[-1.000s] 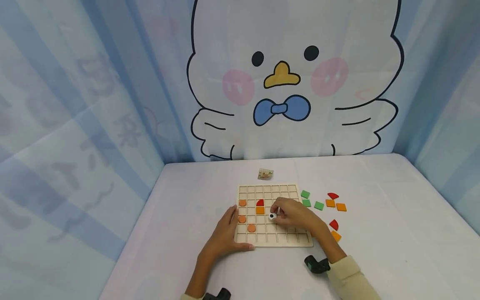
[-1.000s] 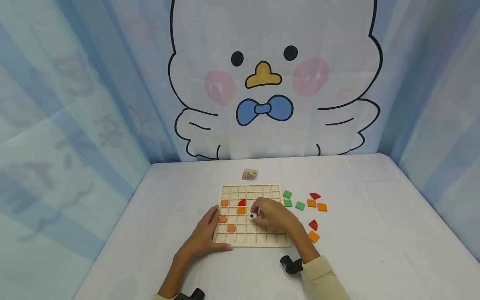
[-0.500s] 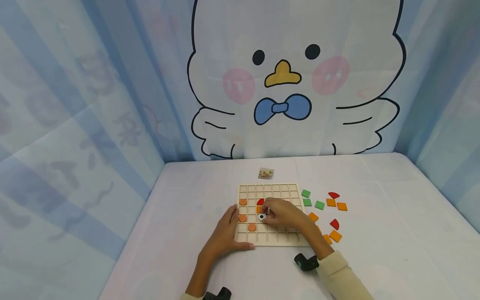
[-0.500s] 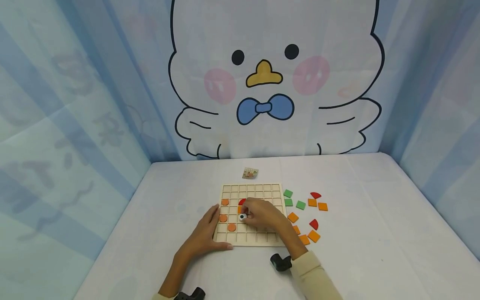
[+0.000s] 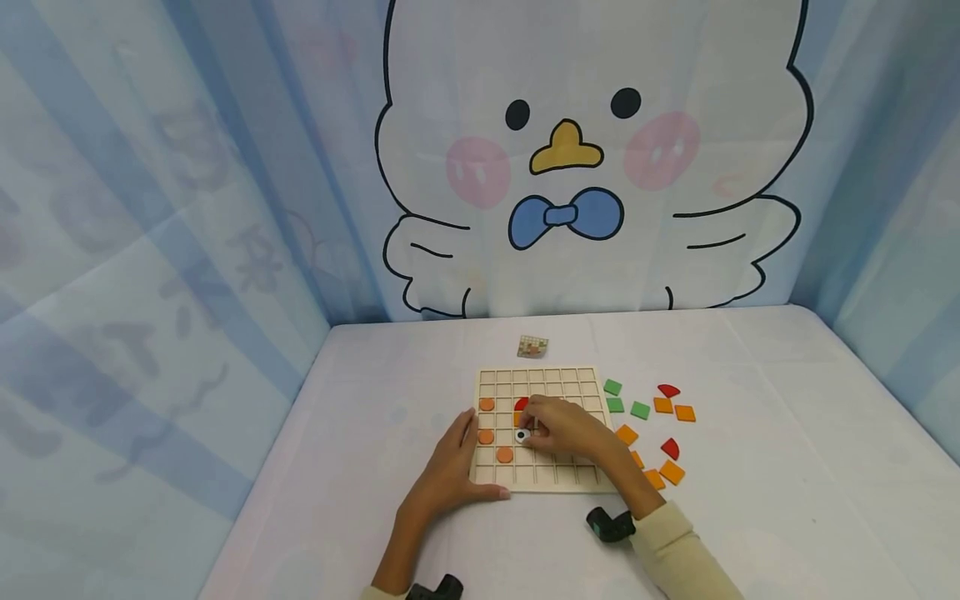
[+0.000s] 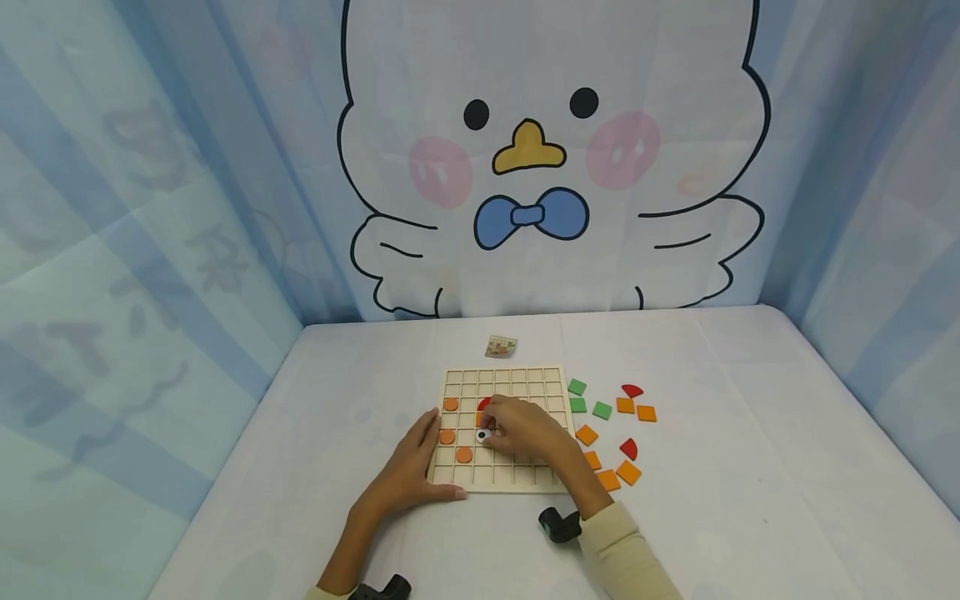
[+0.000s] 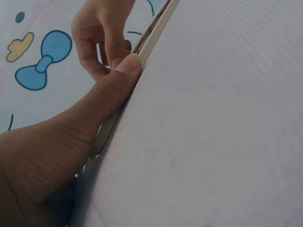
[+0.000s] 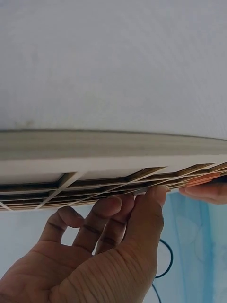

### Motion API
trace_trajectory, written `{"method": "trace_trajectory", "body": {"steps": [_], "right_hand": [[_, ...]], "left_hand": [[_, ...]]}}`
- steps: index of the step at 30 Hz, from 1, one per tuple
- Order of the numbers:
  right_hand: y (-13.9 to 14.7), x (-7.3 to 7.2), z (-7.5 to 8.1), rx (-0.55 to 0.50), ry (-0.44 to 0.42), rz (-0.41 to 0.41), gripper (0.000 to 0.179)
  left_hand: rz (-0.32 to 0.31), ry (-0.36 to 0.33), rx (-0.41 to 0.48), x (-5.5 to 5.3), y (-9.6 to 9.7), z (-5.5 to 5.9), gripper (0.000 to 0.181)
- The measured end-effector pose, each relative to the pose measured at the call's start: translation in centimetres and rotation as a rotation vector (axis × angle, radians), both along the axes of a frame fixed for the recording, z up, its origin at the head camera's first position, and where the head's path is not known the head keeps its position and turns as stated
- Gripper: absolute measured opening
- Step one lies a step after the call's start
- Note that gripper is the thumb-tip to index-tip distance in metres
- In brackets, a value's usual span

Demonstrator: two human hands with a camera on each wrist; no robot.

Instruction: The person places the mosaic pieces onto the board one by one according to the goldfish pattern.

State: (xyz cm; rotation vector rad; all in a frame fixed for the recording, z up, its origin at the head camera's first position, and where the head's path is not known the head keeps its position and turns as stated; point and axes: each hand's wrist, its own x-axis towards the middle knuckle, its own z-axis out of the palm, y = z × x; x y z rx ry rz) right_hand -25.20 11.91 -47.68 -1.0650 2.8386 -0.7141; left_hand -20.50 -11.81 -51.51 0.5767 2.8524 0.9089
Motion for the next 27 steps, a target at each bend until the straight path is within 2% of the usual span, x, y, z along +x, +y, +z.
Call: {"method": "trace_trajectory", "body": {"steps": [9,19,27], "right_hand": [[0.3,0.0,-0.2,-0.001,-0.007,-0.001,0.019],[1.8,-0.1,0.7,-0.014,-0.040,-0.055,0.015],[4.0,-0.4,0.5,-0.016,-0.064,-0.100,0.014]], "left_hand": [[0.002,0.004,0.001,0.0,0.0,-0.3,0.131],[0.006,0.009,-0.005,0.0,0.2,-0.3,0.131],[0.015,0.004,-0.015,0.0,0.1,-0.1,0.129]]}}
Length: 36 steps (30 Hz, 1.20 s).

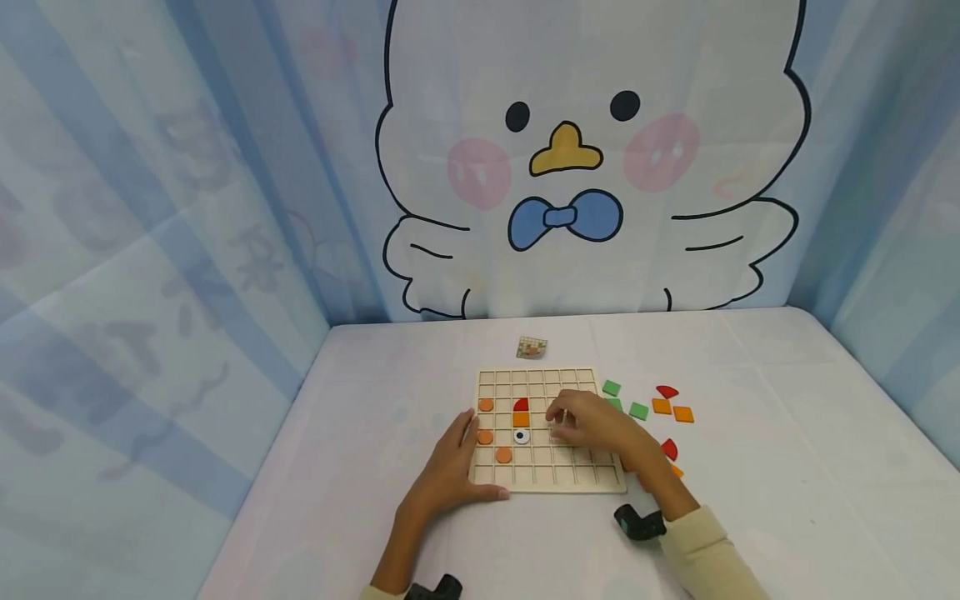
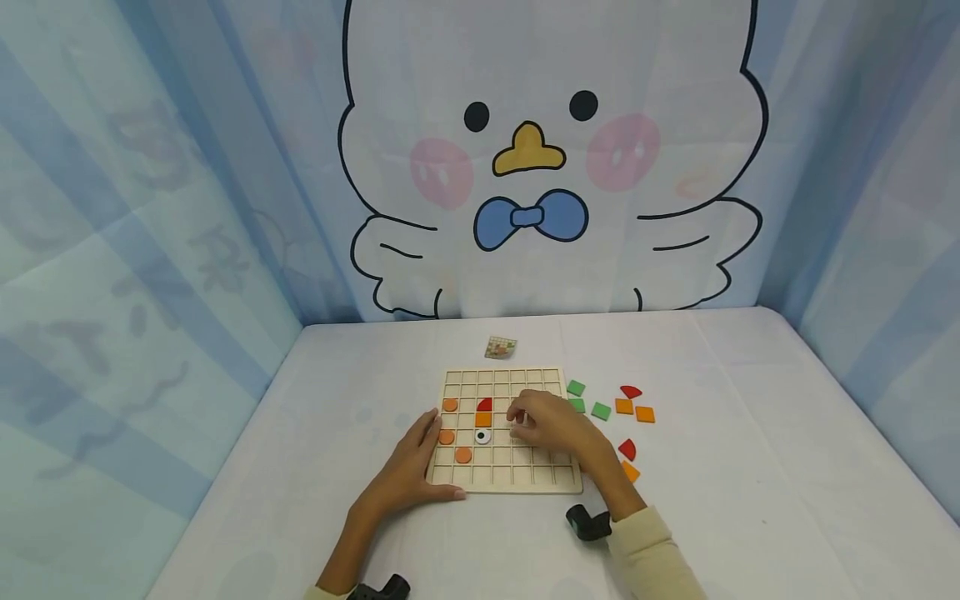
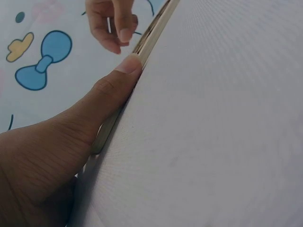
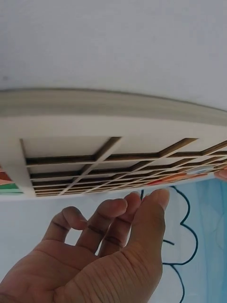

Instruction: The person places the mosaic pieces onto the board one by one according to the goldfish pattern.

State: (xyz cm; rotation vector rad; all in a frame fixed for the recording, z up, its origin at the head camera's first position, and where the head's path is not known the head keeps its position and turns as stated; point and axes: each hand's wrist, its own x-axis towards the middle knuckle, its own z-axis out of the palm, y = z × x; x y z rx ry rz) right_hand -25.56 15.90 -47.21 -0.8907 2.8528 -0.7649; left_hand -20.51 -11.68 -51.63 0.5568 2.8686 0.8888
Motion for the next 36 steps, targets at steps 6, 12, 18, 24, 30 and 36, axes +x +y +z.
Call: {"method": "trace_trajectory", "body": {"steps": [6,12,18,24,30,36], "right_hand": [[2.5,0.5,0.6,0.004,-0.018,-0.071,0.015],[5.6,1.1,0.6,-0.018,-0.030,-0.108,0.016],[8.5,1.9,0.2,-0.035,-0.036,-0.135,0.017],[11.1,2.4,0.2,0.005,-0.065,-0.196,0.015],[12.9,2.9,0.2,0.011,-0.161,-0.229,0.023],[14.0,3.6,0.4,0.002,-0.216,-0.218,0.027]], "left_hand": [[0.015,-0.025,0.021,0.1,0.1,0.2,0.129],[0.017,-0.025,0.020,0.0,0.2,0.1,0.129],[0.006,-0.026,0.020,0.1,0.3,0.0,0.129],[0.005,-0.021,0.008,0.3,0.2,-0.1,0.129],[0.022,-0.028,0.009,0.2,0.0,0.1,0.129],[0.011,-0.012,-0.011,0.0,0.1,0.0,0.128]]}}
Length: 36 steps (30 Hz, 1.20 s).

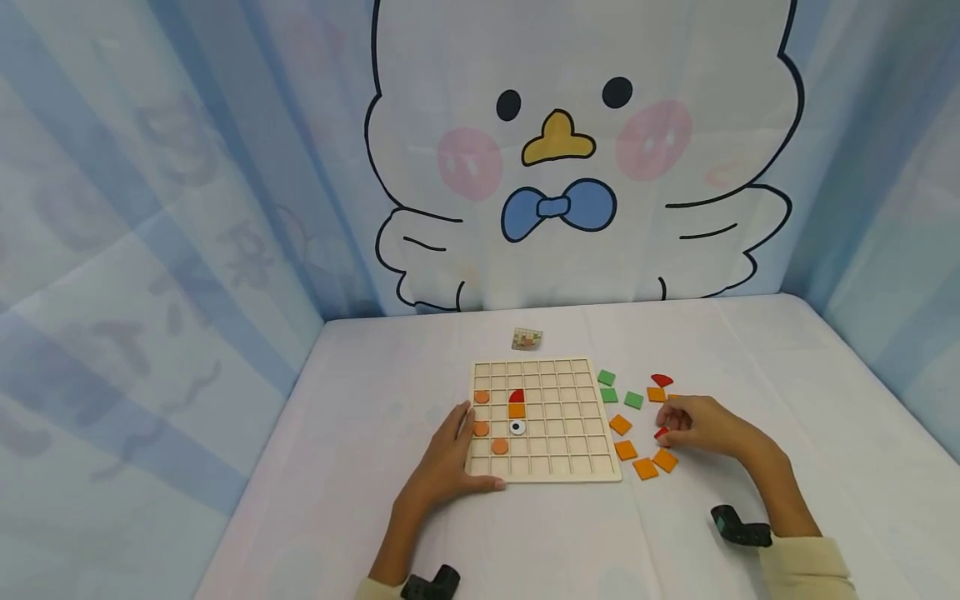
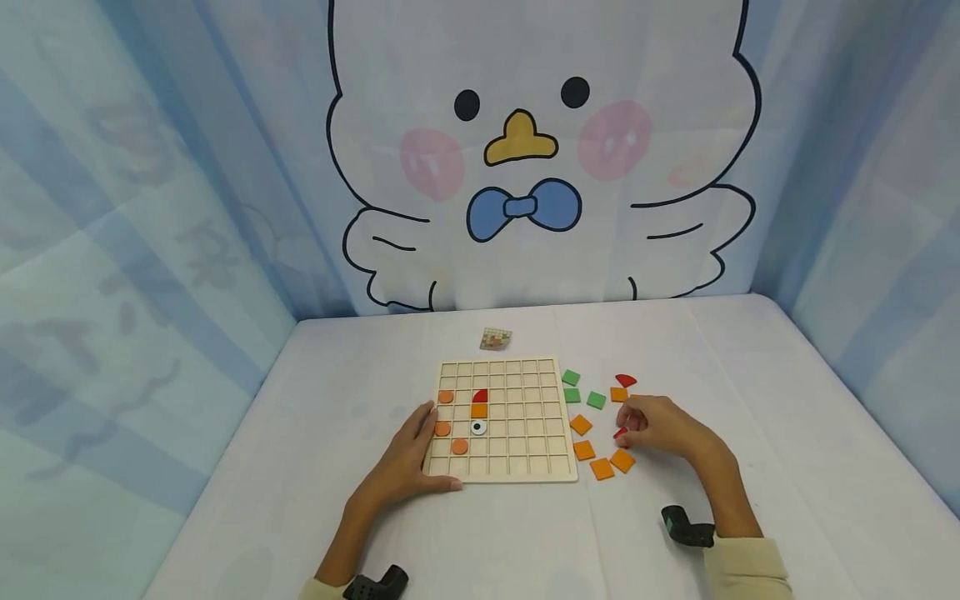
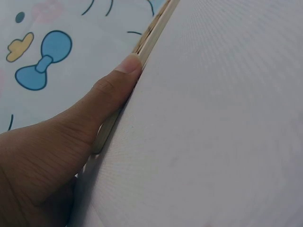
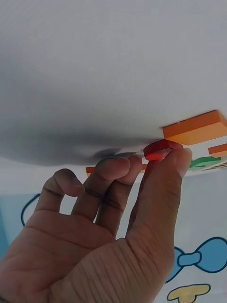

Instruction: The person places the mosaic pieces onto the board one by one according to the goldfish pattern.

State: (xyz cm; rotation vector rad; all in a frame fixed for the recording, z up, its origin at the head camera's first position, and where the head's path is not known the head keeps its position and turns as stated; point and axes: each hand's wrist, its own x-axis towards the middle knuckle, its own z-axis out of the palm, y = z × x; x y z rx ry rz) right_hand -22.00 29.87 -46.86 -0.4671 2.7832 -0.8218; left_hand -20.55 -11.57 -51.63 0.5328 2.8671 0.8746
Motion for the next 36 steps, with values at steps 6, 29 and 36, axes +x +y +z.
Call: {"method": "trace_trajectory", "body": {"steps": [6,29,36], "right_hand": [[-0.1,-0.1,0.2,0.006,-0.022,-0.005,0.030],[-1.8,-0.7,-0.6,0.024,0.132,0.037,0.019],[-1.7,-0.7,-0.9,0.017,0.145,-0.038,0.017]], "left_hand": [[0.008,-0.004,0.008,-0.1,0.0,-0.1,0.129],[0.008,-0.016,0.012,0.1,0.0,0.2,0.128],[0.001,-0.006,0.027,0.1,0.0,0.2,0.127]]}}
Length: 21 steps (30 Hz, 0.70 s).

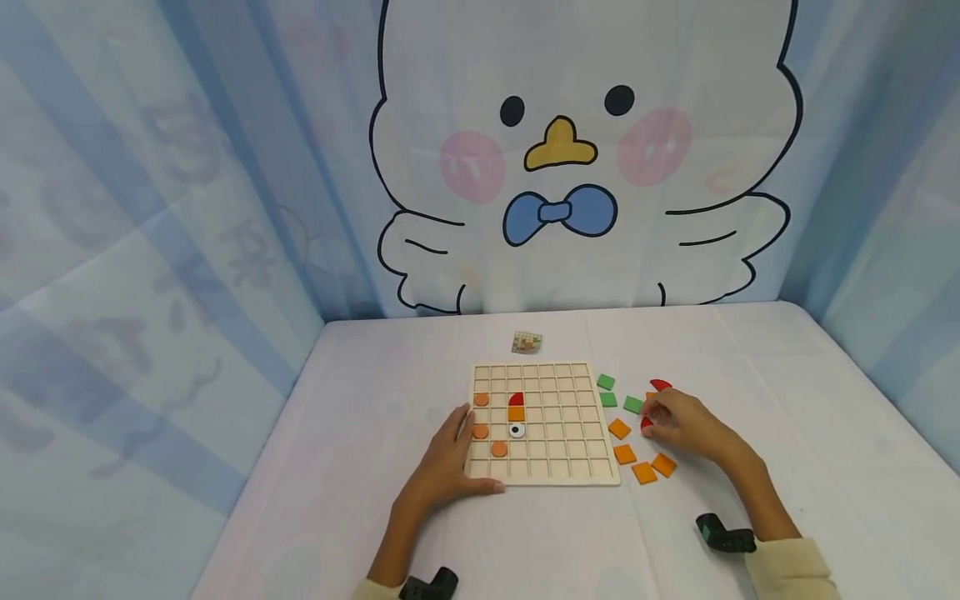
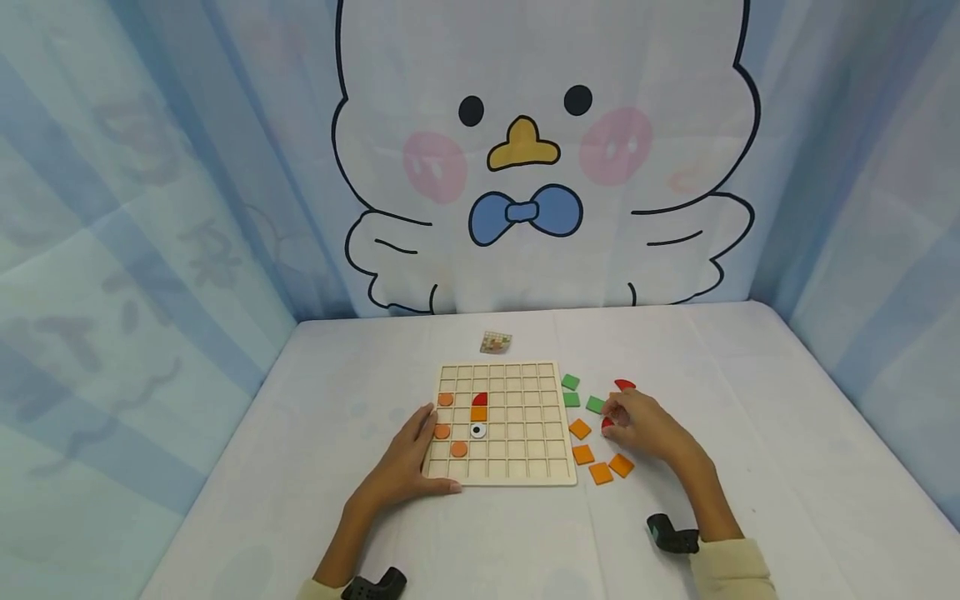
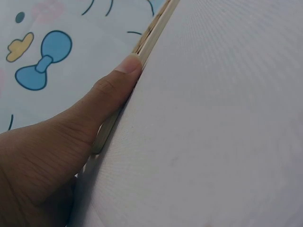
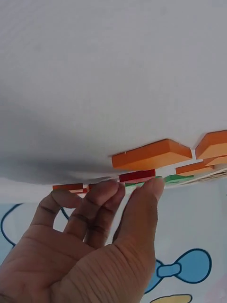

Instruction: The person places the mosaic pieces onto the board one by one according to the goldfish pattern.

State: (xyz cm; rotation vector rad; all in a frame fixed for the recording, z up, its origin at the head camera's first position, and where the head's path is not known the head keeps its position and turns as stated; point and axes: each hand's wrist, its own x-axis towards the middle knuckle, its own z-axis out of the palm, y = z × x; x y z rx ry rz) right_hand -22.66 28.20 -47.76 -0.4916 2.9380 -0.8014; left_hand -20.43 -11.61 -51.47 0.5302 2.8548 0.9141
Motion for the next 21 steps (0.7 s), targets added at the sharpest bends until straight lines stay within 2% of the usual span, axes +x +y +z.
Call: {"method": "trace_trajectory", "body": {"steps": [3,7,14,21], "right_hand": [[-0.10,-0.03,-0.25,0.013,-0.012,-0.014,0.026],[-0.30,-0.06,-0.15,0.039,0.003,0.025,0.023],[-0.23,0.18,-0.04,0.054,-0.008,-0.023,0.022],[-0.15,0.20,0.00,0.031,0.005,0.009,0.018]], "left_hand": [[-0.003,0.006,0.011,0.00,0.00,0.00,0.127],[-0.001,0.007,0.005,-0.05,0.00,-0.04,0.127],[0.003,-0.008,-0.011,-0.06,0.06,0.08,0.129],[0.006,-0.017,-0.020,-0.06,0.11,0.01,0.129]]}}
